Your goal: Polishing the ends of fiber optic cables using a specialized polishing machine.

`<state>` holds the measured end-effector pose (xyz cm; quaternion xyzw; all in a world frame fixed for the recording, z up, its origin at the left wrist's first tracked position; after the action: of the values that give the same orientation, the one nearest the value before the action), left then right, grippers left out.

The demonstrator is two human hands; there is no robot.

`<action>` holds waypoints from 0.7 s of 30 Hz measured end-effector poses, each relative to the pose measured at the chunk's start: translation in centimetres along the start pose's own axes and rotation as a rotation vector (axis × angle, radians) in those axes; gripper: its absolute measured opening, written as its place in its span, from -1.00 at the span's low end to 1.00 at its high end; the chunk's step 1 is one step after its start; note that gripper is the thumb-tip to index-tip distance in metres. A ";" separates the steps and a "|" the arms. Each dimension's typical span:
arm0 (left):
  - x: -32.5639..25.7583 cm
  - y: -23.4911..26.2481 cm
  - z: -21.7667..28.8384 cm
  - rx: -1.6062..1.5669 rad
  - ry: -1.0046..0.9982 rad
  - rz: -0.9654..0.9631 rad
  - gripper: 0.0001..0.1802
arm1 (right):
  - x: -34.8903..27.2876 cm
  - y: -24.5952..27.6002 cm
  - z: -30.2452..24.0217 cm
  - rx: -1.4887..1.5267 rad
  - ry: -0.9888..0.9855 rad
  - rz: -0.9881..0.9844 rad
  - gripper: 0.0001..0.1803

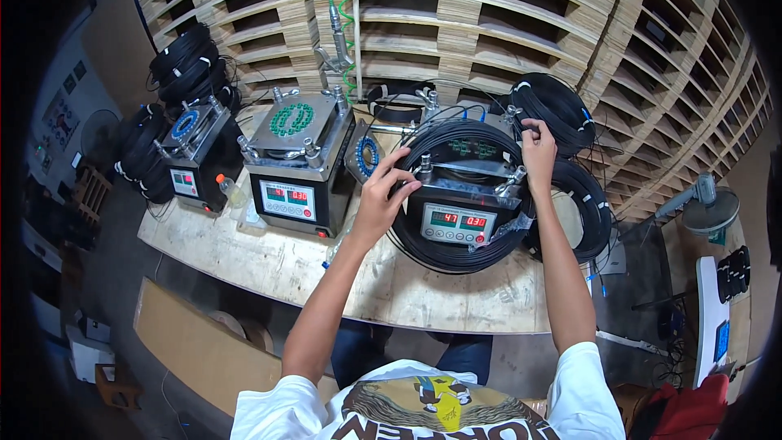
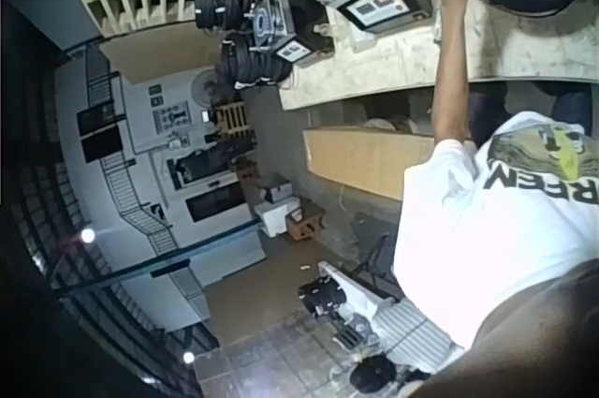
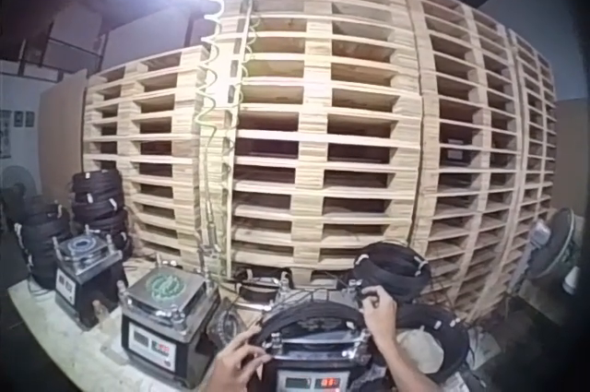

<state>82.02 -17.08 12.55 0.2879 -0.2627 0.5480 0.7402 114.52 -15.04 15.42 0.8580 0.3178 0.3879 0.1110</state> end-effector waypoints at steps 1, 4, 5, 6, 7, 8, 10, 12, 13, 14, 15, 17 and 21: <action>0.0 0.1 0.0 -0.052 0.058 -0.023 -0.87 | 0.0 0.0 -0.2 0.001 -0.001 0.000 -0.79; -0.1 0.2 0.0 -0.051 0.046 -0.002 -0.86 | -0.1 0.0 -0.4 0.019 -0.063 -0.036 -0.79; -0.1 0.1 0.0 -0.033 0.020 0.013 -0.85 | 0.0 -0.1 -0.2 0.005 -0.061 -0.036 -0.80; 0.0 0.1 -0.1 -0.033 0.018 0.015 -0.85 | 0.0 -0.1 0.0 -0.009 -0.060 -0.036 -0.80; 0.1 0.0 -0.3 -0.067 0.029 0.034 -0.84 | 0.0 0.0 0.0 -0.008 -0.058 -0.037 -0.80; 0.1 0.0 -0.4 -0.101 0.039 0.053 -0.83 | 0.0 0.0 0.1 -0.018 -0.044 -0.029 -0.80; 0.1 0.3 -0.6 -0.104 0.055 0.055 -0.83 | -0.1 0.0 0.0 -0.023 -0.030 -0.023 -0.81; 0.0 0.7 -0.8 -0.093 0.056 0.050 -0.83 | -0.1 -0.3 -0.1 -0.044 -0.041 -0.037 -0.82; 0.1 0.7 -0.9 -0.092 0.055 0.050 -0.83 | 0.0 -0.3 0.1 -0.044 -0.040 -0.037 -0.82; 0.2 0.7 -1.0 -0.107 0.053 0.060 -0.83 | 0.2 -0.5 0.3 -0.032 -0.001 -0.007 -0.82; 0.1 0.7 -1.0 -0.121 0.051 0.070 -0.83 | 0.3 -0.5 0.5 -0.020 0.039 0.024 -0.82; 0.0 -0.6 0.3 -0.144 -0.025 0.127 -0.80 | 0.2 -0.3 0.6 -0.025 0.022 0.025 -0.83; -0.9 -1.1 1.8 0.553 -0.185 0.262 -0.80 | 0.1 0.0 0.5 -0.059 -0.040 0.011 -0.83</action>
<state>82.70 -19.24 12.99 0.4906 -0.2050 0.6607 0.5299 114.93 -14.97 15.12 0.8637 0.2991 0.3805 0.1405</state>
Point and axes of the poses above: each hand's wrist, its own x-axis towards the middle knuckle, its own y-axis out of the back of the hand, z = x × y, the point moved 1 cm from there along x, towards the middle knuckle, and after that the axes turned 15 degrees about -x, right-handed, at the moved point
